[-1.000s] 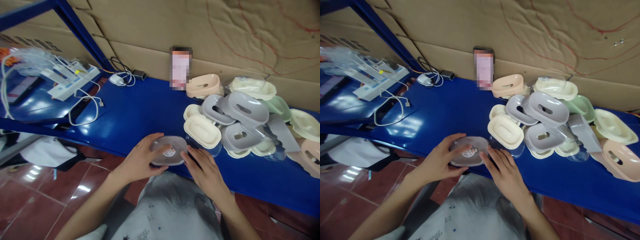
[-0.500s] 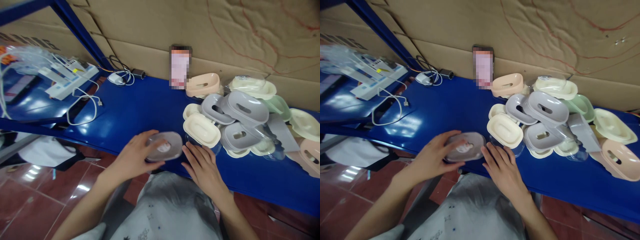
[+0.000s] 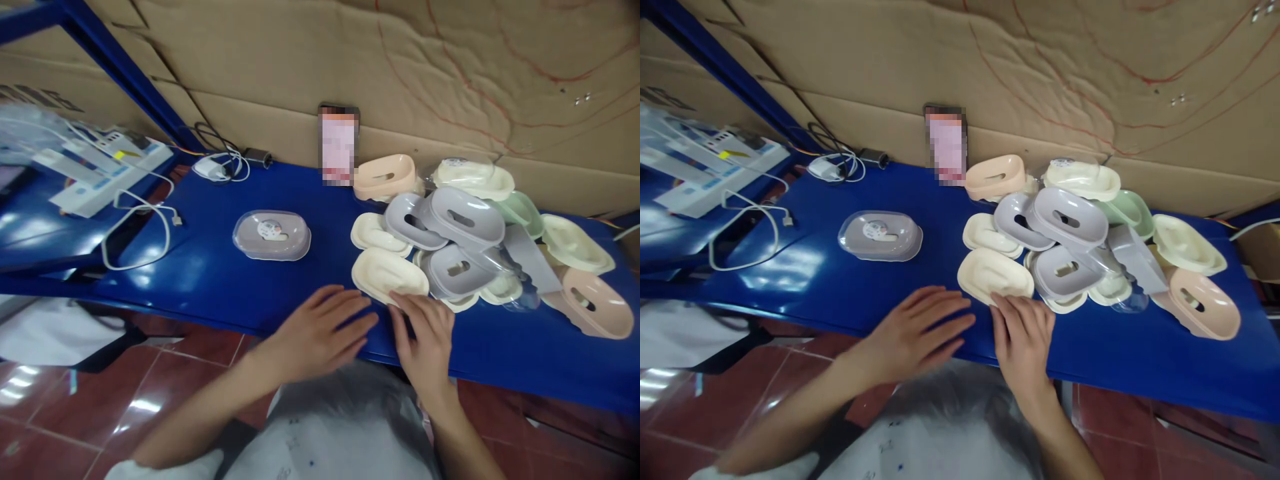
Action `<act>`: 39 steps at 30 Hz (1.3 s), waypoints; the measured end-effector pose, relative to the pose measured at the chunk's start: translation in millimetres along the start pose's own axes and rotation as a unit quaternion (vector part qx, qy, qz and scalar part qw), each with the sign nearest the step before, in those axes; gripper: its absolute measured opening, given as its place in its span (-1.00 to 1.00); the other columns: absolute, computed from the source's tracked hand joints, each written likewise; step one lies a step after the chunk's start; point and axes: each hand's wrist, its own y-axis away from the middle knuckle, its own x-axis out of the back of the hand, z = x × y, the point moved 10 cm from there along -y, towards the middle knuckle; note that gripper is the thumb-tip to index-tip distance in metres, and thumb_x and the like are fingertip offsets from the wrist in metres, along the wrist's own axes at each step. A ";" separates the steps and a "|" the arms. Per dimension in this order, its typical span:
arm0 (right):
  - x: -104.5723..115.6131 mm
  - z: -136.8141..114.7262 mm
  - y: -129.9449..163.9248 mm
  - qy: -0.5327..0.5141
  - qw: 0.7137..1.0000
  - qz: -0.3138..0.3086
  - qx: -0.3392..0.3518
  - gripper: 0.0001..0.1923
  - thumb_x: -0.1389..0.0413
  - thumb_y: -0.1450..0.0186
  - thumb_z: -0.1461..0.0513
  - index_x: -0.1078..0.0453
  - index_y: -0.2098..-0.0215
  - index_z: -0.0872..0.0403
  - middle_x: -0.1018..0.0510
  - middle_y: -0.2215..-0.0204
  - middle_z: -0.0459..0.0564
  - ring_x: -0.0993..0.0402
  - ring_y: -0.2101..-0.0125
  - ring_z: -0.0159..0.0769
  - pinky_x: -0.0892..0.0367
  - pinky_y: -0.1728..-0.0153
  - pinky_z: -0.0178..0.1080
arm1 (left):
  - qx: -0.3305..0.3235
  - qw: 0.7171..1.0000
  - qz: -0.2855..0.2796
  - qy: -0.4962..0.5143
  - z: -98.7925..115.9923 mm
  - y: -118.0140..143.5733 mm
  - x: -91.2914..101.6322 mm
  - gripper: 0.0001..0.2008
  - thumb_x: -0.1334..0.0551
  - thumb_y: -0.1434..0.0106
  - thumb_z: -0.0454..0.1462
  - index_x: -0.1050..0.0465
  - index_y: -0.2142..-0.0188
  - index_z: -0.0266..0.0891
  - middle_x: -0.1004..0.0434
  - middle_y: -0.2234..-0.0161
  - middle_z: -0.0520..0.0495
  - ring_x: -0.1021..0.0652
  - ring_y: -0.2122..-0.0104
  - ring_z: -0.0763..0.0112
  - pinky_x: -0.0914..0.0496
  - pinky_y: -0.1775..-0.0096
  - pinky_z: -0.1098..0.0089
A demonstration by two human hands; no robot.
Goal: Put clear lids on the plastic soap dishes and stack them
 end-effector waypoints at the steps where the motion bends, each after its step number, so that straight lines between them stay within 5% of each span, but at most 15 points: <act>1: 8.4 2.8 3.6 -0.017 1.000 0.017 -0.008 -0.67 -0.18 -0.49 0.33 -0.51 -0.18 -0.07 -0.70 0.07 0.02 -0.61 0.06 -0.13 -0.37 -0.05 -0.04 | -0.003 1.000 -0.023 0.012 10.0 -2.9 -14.3 -0.58 -0.19 -0.56 -0.22 -0.38 -0.36 -0.10 -0.57 -0.24 -0.17 -0.55 -0.25 0.15 -0.42 -0.31 0.05; 6: 43.6 19.9 31.1 -0.094 0.995 0.028 -0.018 -0.59 -0.22 -0.44 0.37 -0.53 -0.19 -0.10 -0.68 0.12 0.01 -0.61 0.14 -0.11 -0.46 0.10 -0.05 | 0.037 0.995 -0.095 -0.008 5.5 1.9 -51.6 -0.39 -0.18 -0.57 0.02 -0.21 -0.49 -0.11 -0.31 -0.45 -0.26 -0.38 -0.40 -0.04 -0.25 -0.40 -0.14; 10: 48.7 25.5 50.0 -0.104 0.994 -0.024 0.012 -0.57 -0.23 -0.41 0.39 -0.55 -0.18 -0.11 -0.68 0.16 -0.01 -0.61 0.16 -0.12 -0.48 0.15 -0.06 | 0.088 0.992 -0.074 -0.054 -21.4 22.2 -36.9 -0.48 -0.18 -0.57 0.02 -0.37 -0.39 -0.09 -0.42 -0.37 -0.24 -0.46 -0.32 -0.05 -0.27 -0.37 -0.15; 16: 16.5 4.0 52.7 -0.067 0.985 -0.141 0.079 -0.56 -0.15 -0.48 0.38 -0.50 -0.25 -0.09 -0.71 0.00 -0.02 -0.64 0.00 -0.17 -0.46 -0.05 -0.05 | 0.181 0.977 -0.012 -0.112 -40.7 43.4 -2.0 -0.53 -0.22 -0.56 -0.11 -0.38 -0.37 -0.16 -0.43 -0.32 -0.37 -0.50 -0.24 -0.18 -0.42 -0.21 -0.20; 19: 17.5 -0.4 29.3 -0.046 0.981 -0.141 0.126 -0.54 -0.14 -0.51 0.34 -0.43 -0.33 -0.07 -0.67 -0.15 0.02 -0.59 -0.14 -0.13 -0.41 -0.19 -0.01 | 0.133 0.989 0.001 -0.062 -16.4 34.7 -6.4 -0.50 -0.23 -0.55 -0.11 -0.34 -0.39 -0.17 -0.37 -0.38 -0.36 -0.45 -0.32 -0.14 -0.40 -0.27 -0.20; 22: 38.7 27.5 -17.9 0.039 0.990 -0.059 0.119 -0.48 -0.15 -0.51 0.30 -0.36 -0.41 -0.09 -0.63 -0.21 0.07 -0.56 -0.21 -0.04 -0.37 -0.21 0.04 | 0.066 0.998 -0.009 -0.021 6.6 27.1 -21.0 -0.61 -0.26 -0.54 -0.12 -0.44 -0.28 -0.14 -0.42 -0.35 -0.29 -0.46 -0.33 -0.08 -0.40 -0.31 -0.20; 28: 50.1 90.8 -96.7 0.224 0.972 -0.011 0.068 -0.55 -0.04 -0.60 0.12 -0.42 -0.35 0.15 -0.63 -0.19 0.24 -0.54 -0.21 0.06 -0.31 -0.17 0.06 | 0.086 0.995 0.000 0.042 -4.9 33.0 -30.9 -0.74 -0.26 -0.53 -0.28 -0.48 -0.17 -0.16 -0.49 -0.27 -0.25 -0.49 -0.32 0.03 -0.55 -0.24 -0.04; 33: 56.7 28.3 -62.1 0.201 0.966 0.025 0.162 -0.57 -0.26 -0.49 0.24 -0.47 -0.30 -0.02 -0.72 -0.06 0.07 -0.65 -0.03 -0.11 -0.33 -0.07 -0.06 | 0.109 0.990 0.069 0.055 -14.8 42.9 -22.9 -0.49 -0.34 -0.50 -0.18 -0.31 -0.36 -0.15 -0.31 -0.36 -0.35 -0.45 -0.34 -0.03 -0.60 -0.18 -0.06; 36: 48.7 -14.2 -15.8 0.099 0.973 -0.034 0.206 -0.61 -0.26 -0.46 0.34 -0.52 -0.22 0.01 -0.74 0.02 0.01 -0.64 -0.01 -0.17 -0.32 -0.08 -0.08 | 0.115 0.983 0.134 0.050 -17.4 50.1 -15.8 -0.44 -0.38 -0.46 -0.13 -0.29 -0.36 -0.14 -0.14 -0.45 -0.37 -0.35 -0.42 -0.05 -0.59 -0.20 -0.03; 39: 29.5 -28.5 19.1 0.026 0.972 -0.112 0.205 -0.66 -0.13 -0.52 0.38 -0.55 -0.20 0.04 -0.74 -0.02 0.00 -0.61 -0.05 -0.19 -0.28 -0.16 -0.05 | 0.085 0.988 0.127 0.030 -11.4 48.3 -17.5 -0.49 -0.39 -0.46 -0.12 -0.35 -0.31 -0.12 -0.11 -0.47 -0.33 -0.28 -0.46 -0.09 -0.51 -0.28 -0.11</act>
